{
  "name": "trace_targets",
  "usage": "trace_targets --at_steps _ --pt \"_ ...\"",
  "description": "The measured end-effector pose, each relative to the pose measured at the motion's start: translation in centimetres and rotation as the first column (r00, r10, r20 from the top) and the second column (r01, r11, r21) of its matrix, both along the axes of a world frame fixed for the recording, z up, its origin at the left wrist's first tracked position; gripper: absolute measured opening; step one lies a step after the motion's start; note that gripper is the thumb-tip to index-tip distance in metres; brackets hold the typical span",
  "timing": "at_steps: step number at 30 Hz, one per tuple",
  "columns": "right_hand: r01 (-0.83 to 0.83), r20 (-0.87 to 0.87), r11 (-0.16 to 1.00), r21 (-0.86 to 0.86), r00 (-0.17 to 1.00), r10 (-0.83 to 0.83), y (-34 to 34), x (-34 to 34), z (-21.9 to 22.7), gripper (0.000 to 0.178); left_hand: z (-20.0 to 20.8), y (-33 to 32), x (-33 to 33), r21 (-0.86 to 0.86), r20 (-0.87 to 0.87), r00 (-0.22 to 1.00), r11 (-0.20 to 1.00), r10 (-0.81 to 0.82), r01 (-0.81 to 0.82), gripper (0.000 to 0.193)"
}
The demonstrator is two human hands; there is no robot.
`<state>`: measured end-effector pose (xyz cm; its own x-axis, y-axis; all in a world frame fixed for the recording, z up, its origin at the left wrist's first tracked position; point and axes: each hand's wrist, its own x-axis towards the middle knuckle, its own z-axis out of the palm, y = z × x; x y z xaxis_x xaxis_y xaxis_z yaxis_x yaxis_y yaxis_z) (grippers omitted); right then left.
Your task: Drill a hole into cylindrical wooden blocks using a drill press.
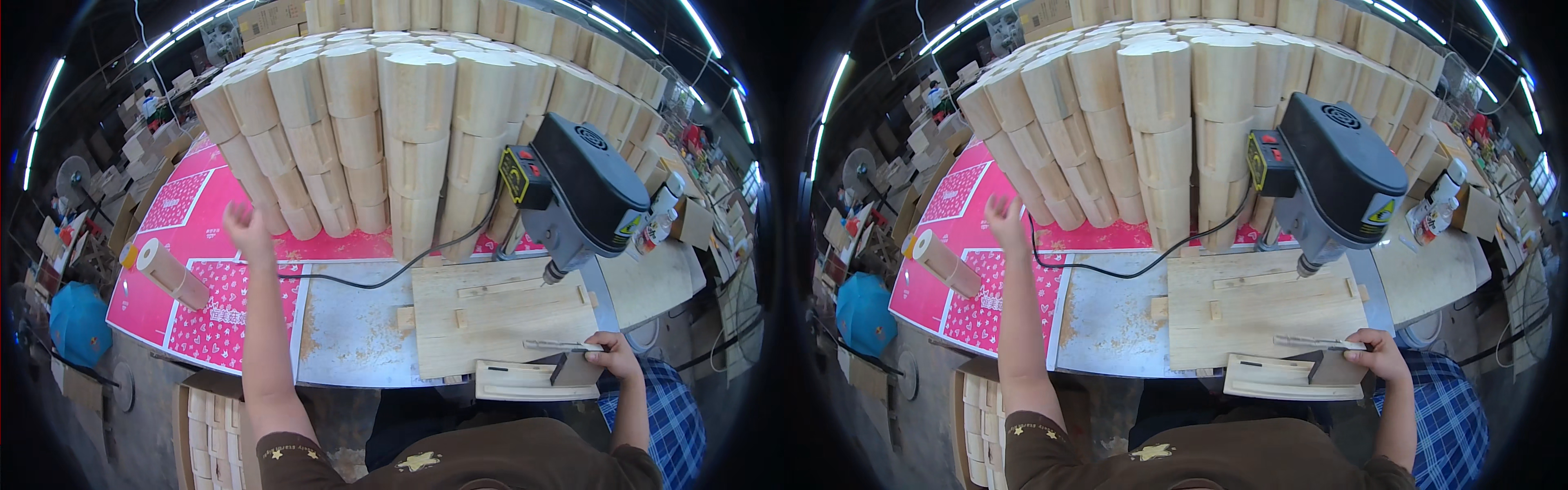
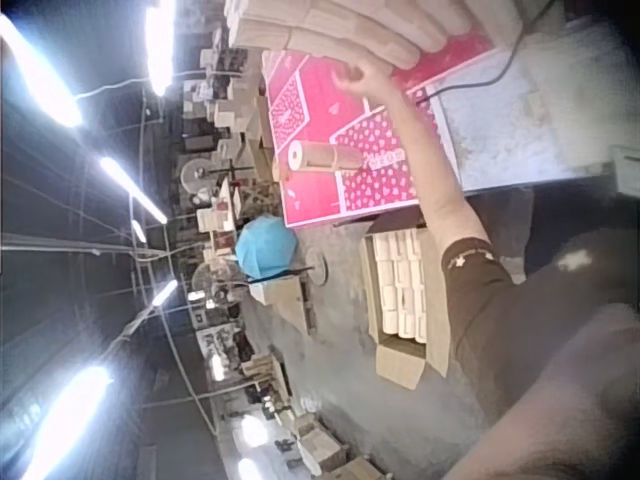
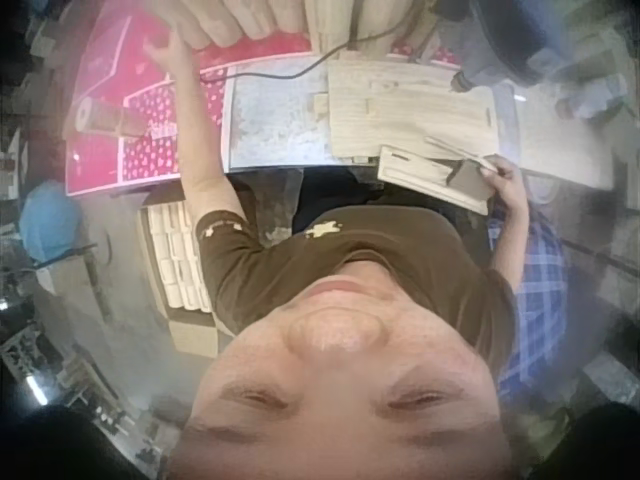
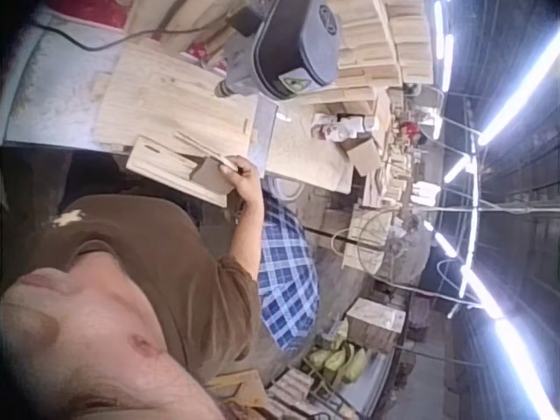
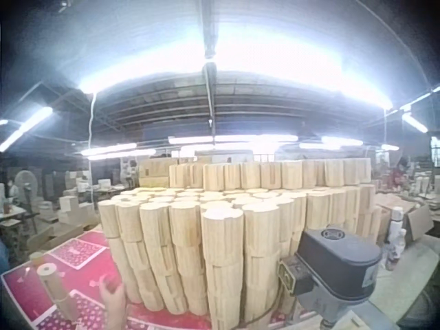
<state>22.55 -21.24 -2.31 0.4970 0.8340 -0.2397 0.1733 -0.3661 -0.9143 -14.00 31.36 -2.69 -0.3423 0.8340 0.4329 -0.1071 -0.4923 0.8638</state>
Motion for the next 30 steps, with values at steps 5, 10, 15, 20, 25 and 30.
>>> trace_targets --at_steps 5,10,15,20,25,30 --pt "0.099 -0.108 0.995 -0.009 0.989 -0.099 -0.1 0.4 -1.8 0.02 5.2 -7.5 11.6 0.068 -0.268 0.851 0.872 -0.452 0.485 0.068" --pt "0.069 -0.129 0.997 0.031 0.99 -0.064 -0.5 0.6 -2.4 0.02 8.0 -10.4 17.7 0.15 -0.525 0.832 0.943 -0.179 0.297 0.091" --pt "0.048 -0.116 0.993 0.112 0.993 -0.035 -1.1 0.3 -2.4 0.019 10.6 -10.6 21.3 0.215 -0.445 0.895 0.966 -0.037 0.147 0.101" --pt "-0.032 0.022 0.985 0.172 0.999 0.029 -1.6 0.4 -2.3 0.02 12.6 -11.8 20.5 0.141 -0.387 0.917 0.976 -0.097 0.163 0.095" --pt "-0.068 0.011 0.964 0.256 0.998 0.067 -2.8 1.5 -2.1 0.022 13.6 -14.3 16.1 0.243 -0.138 0.948 0.918 -0.286 0.313 0.083" --pt "-0.138 0.2 0.927 0.348 0.977 0.07 -2.5 3.3 -0.9 0.026 10.6 -20.2 10.4 0.245 -0.167 0.821 0.784 -0.546 0.571 0.077"
